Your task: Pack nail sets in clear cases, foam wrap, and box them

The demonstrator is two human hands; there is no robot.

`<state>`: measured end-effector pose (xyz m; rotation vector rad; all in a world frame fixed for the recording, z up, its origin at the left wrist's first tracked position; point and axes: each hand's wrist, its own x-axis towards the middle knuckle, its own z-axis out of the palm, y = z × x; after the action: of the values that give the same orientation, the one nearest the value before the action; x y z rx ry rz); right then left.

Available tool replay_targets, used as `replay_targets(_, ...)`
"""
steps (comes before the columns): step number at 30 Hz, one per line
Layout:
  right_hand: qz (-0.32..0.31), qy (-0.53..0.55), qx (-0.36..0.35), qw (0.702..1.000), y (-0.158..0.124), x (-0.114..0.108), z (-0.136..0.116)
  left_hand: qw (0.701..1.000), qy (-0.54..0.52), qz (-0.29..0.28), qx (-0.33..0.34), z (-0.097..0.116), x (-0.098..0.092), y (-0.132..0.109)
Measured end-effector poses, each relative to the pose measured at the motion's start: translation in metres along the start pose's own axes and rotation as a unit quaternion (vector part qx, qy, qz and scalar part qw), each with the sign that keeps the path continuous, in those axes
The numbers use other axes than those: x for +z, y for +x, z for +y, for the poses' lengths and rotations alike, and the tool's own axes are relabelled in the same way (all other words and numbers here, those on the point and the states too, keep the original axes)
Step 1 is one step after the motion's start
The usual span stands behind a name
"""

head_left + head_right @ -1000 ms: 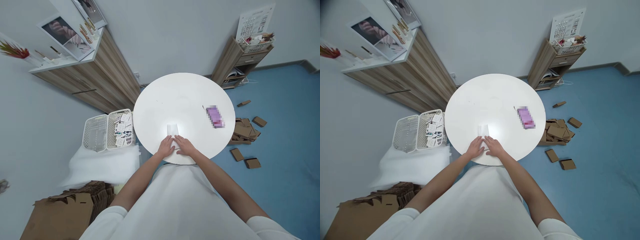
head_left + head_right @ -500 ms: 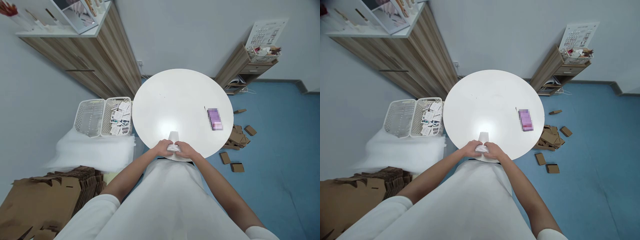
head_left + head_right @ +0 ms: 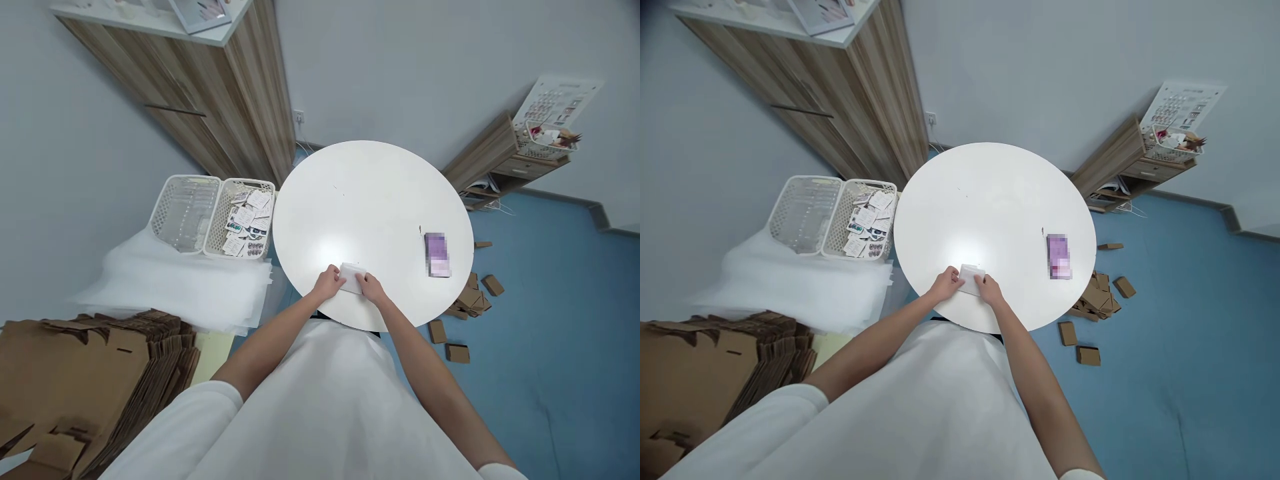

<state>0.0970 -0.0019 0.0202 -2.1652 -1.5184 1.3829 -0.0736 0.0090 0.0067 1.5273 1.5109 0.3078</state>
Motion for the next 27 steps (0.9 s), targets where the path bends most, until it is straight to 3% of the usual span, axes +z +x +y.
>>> replay_targets(3,0.073,-0.025,0.0,0.997,-0.002,0.007,0.003,1.0,0.015,0.019,-0.003,-0.001,0.003,0.001)
replay_targets(7,0.198,-0.105,-0.092,0.97,-0.018,0.009,0.002,0.998,0.017,0.052,0.007,0.002,0.006,-0.001)
replay_targets(10,0.157,-0.177,-0.167,0.957,-0.027,0.007,0.002,0.996,0.003,0.072,0.053,0.003,0.008,-0.003)
replay_targets(13,0.1,-0.218,-0.191,0.952,-0.028,0.006,0.006,0.993,-0.005,0.062,0.098,0.003,0.012,-0.005)
replay_targets(17,0.079,-0.21,-0.188,0.956,-0.02,0.005,0.009,0.996,0.009,0.056,0.075,0.003,0.014,-0.004)
replay_targets(21,0.044,-0.142,-0.165,0.975,-0.014,0.002,0.01,0.997,0.021,0.059,0.039,0.008,0.01,-0.002)
replay_targets(27,0.02,0.049,-0.152,0.987,-0.025,-0.006,0.026,0.996,-0.01,0.094,-0.006,0.009,0.009,-0.016)
